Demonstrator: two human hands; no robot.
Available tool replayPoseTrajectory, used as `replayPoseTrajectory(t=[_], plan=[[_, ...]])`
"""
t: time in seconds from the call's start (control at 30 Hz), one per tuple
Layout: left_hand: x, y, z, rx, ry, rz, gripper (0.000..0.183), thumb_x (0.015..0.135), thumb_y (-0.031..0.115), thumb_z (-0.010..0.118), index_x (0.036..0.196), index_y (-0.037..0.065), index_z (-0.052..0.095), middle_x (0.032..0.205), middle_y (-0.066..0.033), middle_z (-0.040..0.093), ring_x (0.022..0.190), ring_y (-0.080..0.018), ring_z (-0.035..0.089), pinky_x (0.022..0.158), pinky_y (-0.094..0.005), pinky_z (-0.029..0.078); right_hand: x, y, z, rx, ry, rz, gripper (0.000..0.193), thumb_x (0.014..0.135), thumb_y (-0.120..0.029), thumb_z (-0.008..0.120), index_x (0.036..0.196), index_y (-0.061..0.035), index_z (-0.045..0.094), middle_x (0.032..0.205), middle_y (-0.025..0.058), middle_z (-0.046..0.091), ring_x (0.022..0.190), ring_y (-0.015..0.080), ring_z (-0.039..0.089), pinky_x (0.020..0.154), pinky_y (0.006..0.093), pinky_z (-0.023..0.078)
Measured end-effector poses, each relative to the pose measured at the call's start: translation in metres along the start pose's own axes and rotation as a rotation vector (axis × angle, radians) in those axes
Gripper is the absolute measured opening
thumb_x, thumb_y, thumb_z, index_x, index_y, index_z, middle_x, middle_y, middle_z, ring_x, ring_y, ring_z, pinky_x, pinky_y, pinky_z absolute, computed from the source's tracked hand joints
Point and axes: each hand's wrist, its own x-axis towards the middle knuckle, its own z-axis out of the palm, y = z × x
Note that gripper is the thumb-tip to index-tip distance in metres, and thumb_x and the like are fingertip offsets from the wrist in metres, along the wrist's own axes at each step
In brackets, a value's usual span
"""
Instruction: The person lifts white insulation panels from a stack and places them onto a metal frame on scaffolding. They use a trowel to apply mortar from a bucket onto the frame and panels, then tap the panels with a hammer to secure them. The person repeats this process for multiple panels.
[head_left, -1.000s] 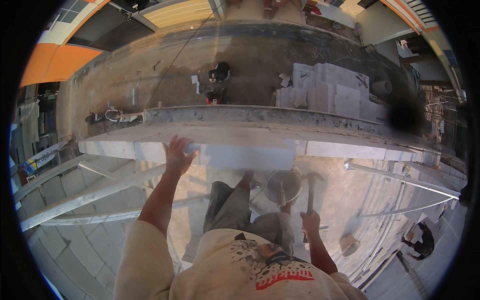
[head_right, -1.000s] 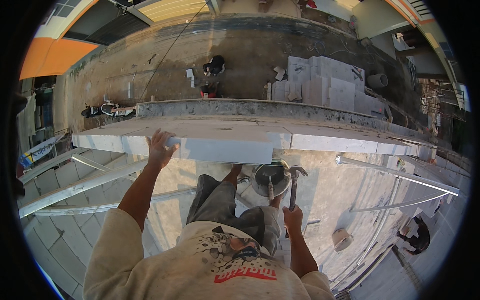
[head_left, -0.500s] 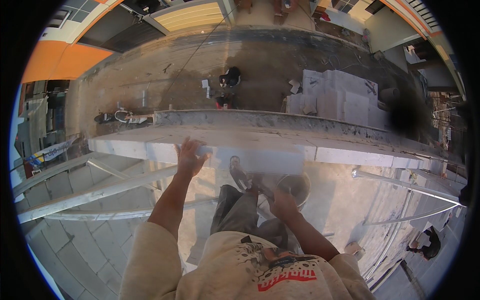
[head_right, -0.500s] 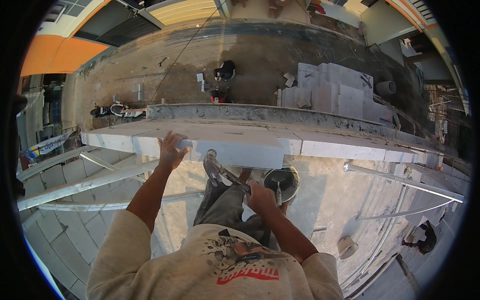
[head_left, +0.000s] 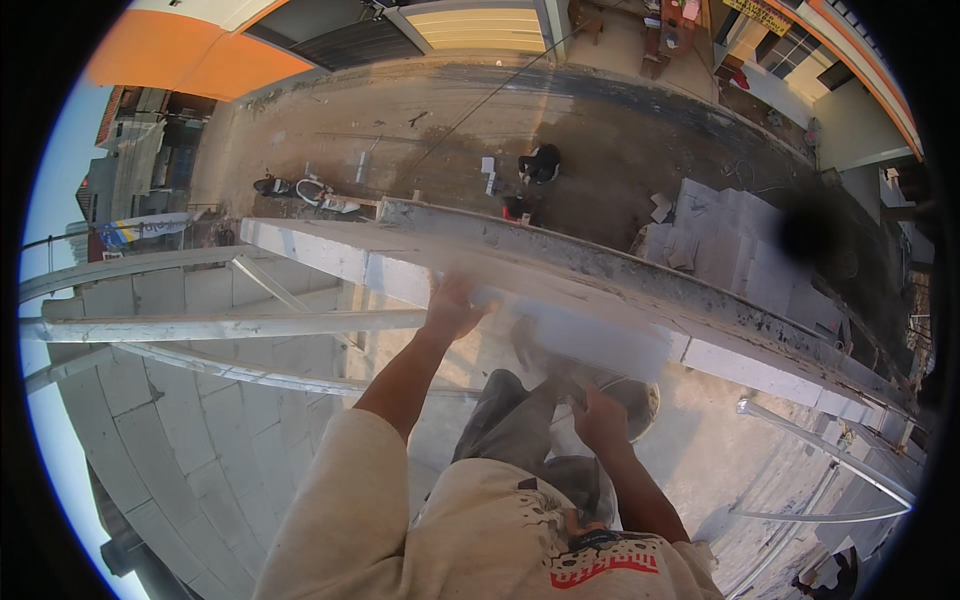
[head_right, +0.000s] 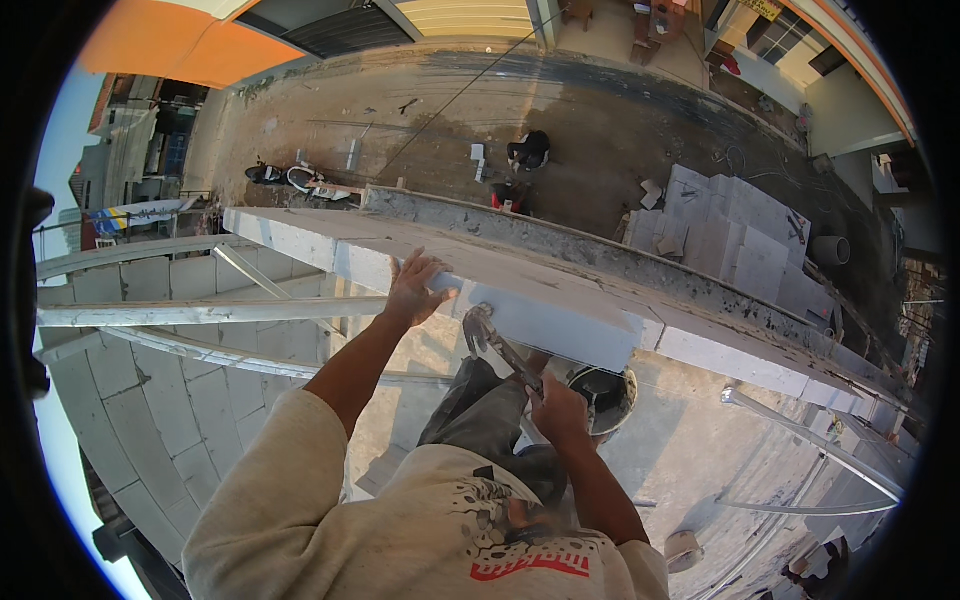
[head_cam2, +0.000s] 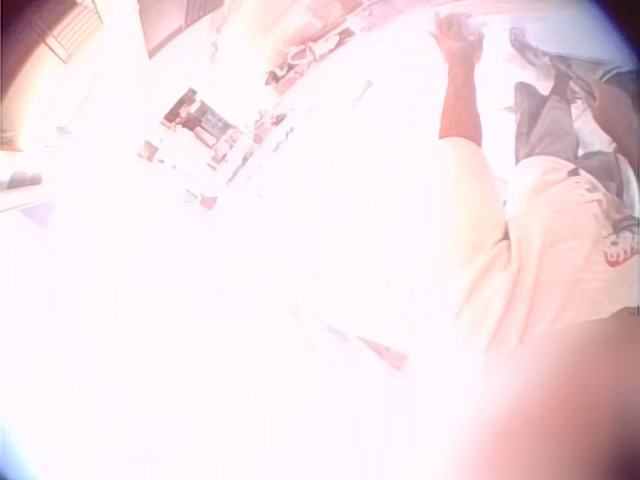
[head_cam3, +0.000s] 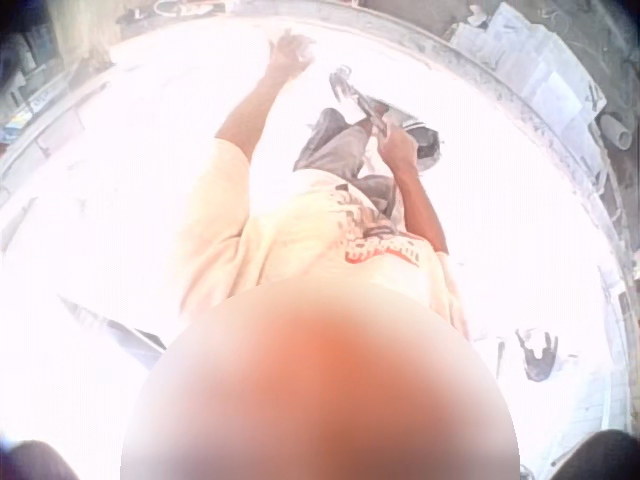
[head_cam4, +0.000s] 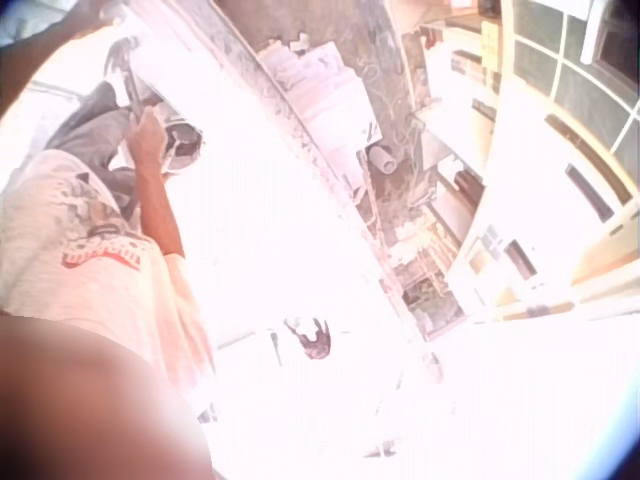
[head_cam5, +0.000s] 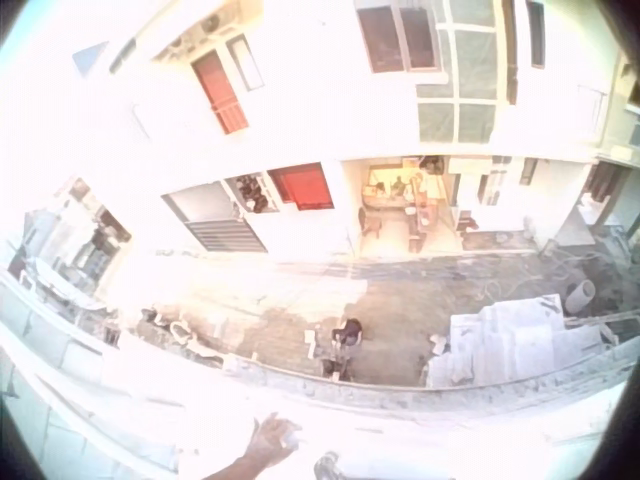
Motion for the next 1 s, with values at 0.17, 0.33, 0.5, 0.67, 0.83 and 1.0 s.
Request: replayPoseTrajectory(t=[0.17,0.33,0.5,0.67,0.83,1.0], plan=[[-0.001,0.004,-0.001,0.052,0.010,0.027,0.048,0.077,0.044,0.072,0.117,0.021,0.062,0.132,-0.0034,0.053,0.141,-0.0286,0.029,0.115,-0.0606,0.007,-0.071,0.033,-0.006,0.148,-0.038,0.264,0.036,0.082,-0.034,0.069,0.095,-0.0013,0.063,0.075,0.0216,0.065,0.074,0.0411,0.063,0.064,0.0461,0.048],[0.001,0.012,-0.005,0.063,0.001,0.038,0.044,0.075,0.034,0.076,0.115,0.020,0.063,0.127,-0.0025,0.055,0.139,-0.0308,0.031,0.114,-0.0597,0.012,-0.181,0.089,-0.024,0.382,-0.189,0.769,0.040,0.085,-0.038,0.065,0.095,-0.0004,0.063,0.064,0.0099,0.062,0.058,0.0256,0.061,0.059,0.0388,0.048],[0.001,0.010,-0.005,0.042,0.011,0.059,0.041,0.076,0.032,0.074,0.114,0.019,0.062,0.126,-0.0041,0.055,0.139,-0.0331,0.032,0.115,-0.0566,0.015,-0.189,0.141,-0.020,1.518,0.450,1.093,0.029,0.094,-0.032,0.058,0.075,-0.0124,0.048,0.052,-0.0031,0.037,0.042,0.0123,0.037,0.041,0.0292,0.034],[0.002,0.007,-0.001,0.073,0.028,0.072,0.042,0.077,0.032,0.073,0.115,0.018,0.062,0.127,-0.0043,0.056,0.139,-0.0332,0.032,0.114,-0.0582,0.015,-0.116,0.166,-0.022,2.095,0.676,0.771,0.033,0.095,-0.030,0.059,0.070,-0.0167,0.041,0.051,-0.0054,0.031,0.039,0.0114,0.032,0.038,0.0285,0.030],[0.002,0.006,0.000,0.107,-0.014,0.026,0.045,0.077,0.036,0.074,0.117,0.020,0.062,0.132,-0.0037,0.053,0.140,-0.0312,0.030,0.115,-0.0595,0.012,-0.087,0.124,-0.020,1.671,0.089,0.978,0.030,0.090,-0.027,0.066,0.073,-0.0159,0.045,0.051,-0.0049,0.036,0.037,0.0117,0.034,0.038,0.0306,0.031],[0.001,0.005,-0.002,0.082,-0.047,-0.009,0.047,0.077,0.039,0.074,0.118,0.021,0.061,0.136,-0.0027,0.050,0.143,-0.0288,0.025,0.116,-0.0590,0.008,-0.123,0.113,-0.026,1.350,0.175,1.079,0.023,0.083,-0.023,0.071,0.077,-0.0109,0.052,0.052,-0.0001,0.044,0.037,0.0133,0.041,0.038,0.0338,0.037]])
